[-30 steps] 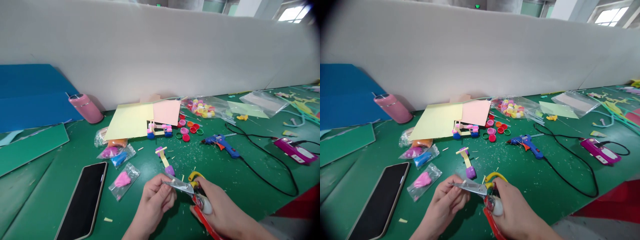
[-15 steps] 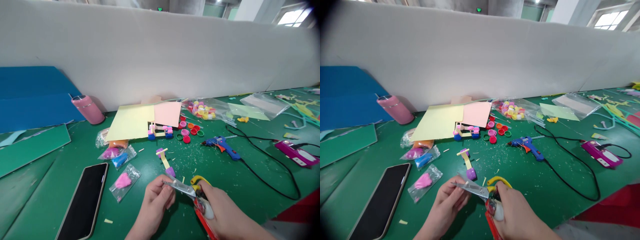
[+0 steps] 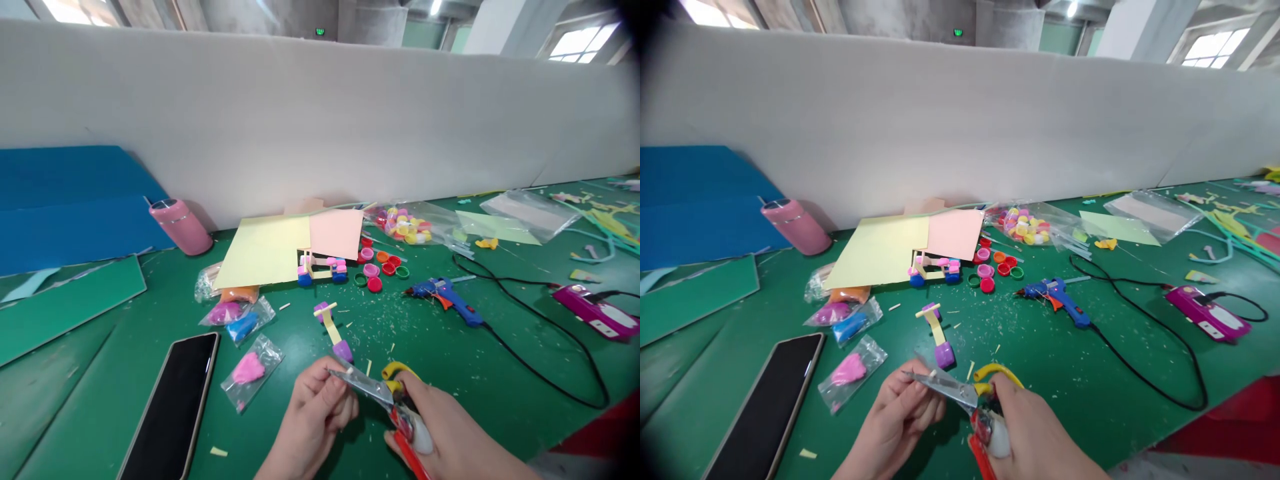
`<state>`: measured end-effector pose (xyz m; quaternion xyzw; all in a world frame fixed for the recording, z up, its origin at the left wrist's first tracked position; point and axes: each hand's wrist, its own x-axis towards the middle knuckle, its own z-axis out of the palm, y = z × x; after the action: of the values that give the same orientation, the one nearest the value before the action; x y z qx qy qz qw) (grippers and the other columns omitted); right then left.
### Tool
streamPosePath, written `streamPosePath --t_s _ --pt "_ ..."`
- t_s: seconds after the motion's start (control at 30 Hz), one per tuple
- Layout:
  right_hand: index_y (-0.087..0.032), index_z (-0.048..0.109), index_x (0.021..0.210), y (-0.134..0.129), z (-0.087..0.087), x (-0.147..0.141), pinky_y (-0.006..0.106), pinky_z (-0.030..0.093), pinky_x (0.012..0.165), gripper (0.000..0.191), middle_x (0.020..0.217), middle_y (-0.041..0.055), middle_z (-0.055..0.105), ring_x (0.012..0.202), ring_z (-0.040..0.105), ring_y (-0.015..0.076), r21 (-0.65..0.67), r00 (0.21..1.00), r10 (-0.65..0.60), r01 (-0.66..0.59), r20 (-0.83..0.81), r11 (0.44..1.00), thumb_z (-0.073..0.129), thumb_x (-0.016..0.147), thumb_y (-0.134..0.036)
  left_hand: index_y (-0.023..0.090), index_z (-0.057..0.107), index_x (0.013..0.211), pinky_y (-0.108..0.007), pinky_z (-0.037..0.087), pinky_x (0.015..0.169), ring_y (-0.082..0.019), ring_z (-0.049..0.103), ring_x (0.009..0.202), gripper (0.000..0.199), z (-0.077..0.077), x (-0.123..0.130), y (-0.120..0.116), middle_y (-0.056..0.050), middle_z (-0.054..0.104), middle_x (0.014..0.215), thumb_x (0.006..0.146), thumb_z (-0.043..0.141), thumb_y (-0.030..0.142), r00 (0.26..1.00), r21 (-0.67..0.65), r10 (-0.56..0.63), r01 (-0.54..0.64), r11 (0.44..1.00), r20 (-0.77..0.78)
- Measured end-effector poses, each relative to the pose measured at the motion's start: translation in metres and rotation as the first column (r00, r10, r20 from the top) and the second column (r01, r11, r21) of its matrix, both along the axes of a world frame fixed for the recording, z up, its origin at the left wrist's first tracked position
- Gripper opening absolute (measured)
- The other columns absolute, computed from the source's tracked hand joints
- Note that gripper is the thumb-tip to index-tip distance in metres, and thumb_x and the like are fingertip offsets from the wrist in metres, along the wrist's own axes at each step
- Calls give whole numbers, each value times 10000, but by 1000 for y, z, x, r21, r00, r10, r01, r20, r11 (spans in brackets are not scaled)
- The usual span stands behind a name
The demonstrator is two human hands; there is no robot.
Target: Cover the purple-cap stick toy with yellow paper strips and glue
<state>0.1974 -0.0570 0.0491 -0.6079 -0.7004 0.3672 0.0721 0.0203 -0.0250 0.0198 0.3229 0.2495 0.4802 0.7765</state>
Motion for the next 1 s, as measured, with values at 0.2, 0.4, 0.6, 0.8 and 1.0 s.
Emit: streamPosePath --t_s 0.2,0.4,0.6,0.8,1.0 --pt "-204 422 845 3 -1 -1 272 346 533 185 760 41 618 629 554 198 20 1000 -29 28 7 999 510 727 -317 136 614 673 -213 263 471 -83 381 492 241 0 -6 -2 23 463 528 783 576 347 822 268 300 -187 945 -484" --pt "-221 419 843 4 9 2 247 372 557 253 772 1 579 635 517 162 37 996 -22 25 -81 999 585 672 -307 159 588 717 -198 178 410 -47 259 369 203 -3 -4 0 94 291 410 785 575 350 986 14 76 -74 997 -146" --pt "-203 408 846 1 2 2 265 356 528 207 735 30 605 603 528 181 -8 999 22 -22 -40 1000 527 713 -309 164 570 692 -201 200 414 -37 209 342 182 -2 -2 1 112 238 397 785 580 320 998 -38 -46 47 998 34" --pt "-213 408 841 1 -2 3 262 331 516 158 745 22 617 610 546 184 33 999 -29 30 -34 999 508 735 -274 162 558 726 -204 276 438 -86 377 453 185 -1 -4 -2 44 422 505 826 512 310 888 233 187 -93 968 -421" --pt "-214 426 899 0 11 -3 257 382 567 245 764 6 605 637 539 169 -14 995 -42 41 -93 999 553 702 -284 191 556 673 -200 312 450 -99 421 452 163 6 -6 -7 28 494 532 796 492 104 564 659 563 -43 751 -604"
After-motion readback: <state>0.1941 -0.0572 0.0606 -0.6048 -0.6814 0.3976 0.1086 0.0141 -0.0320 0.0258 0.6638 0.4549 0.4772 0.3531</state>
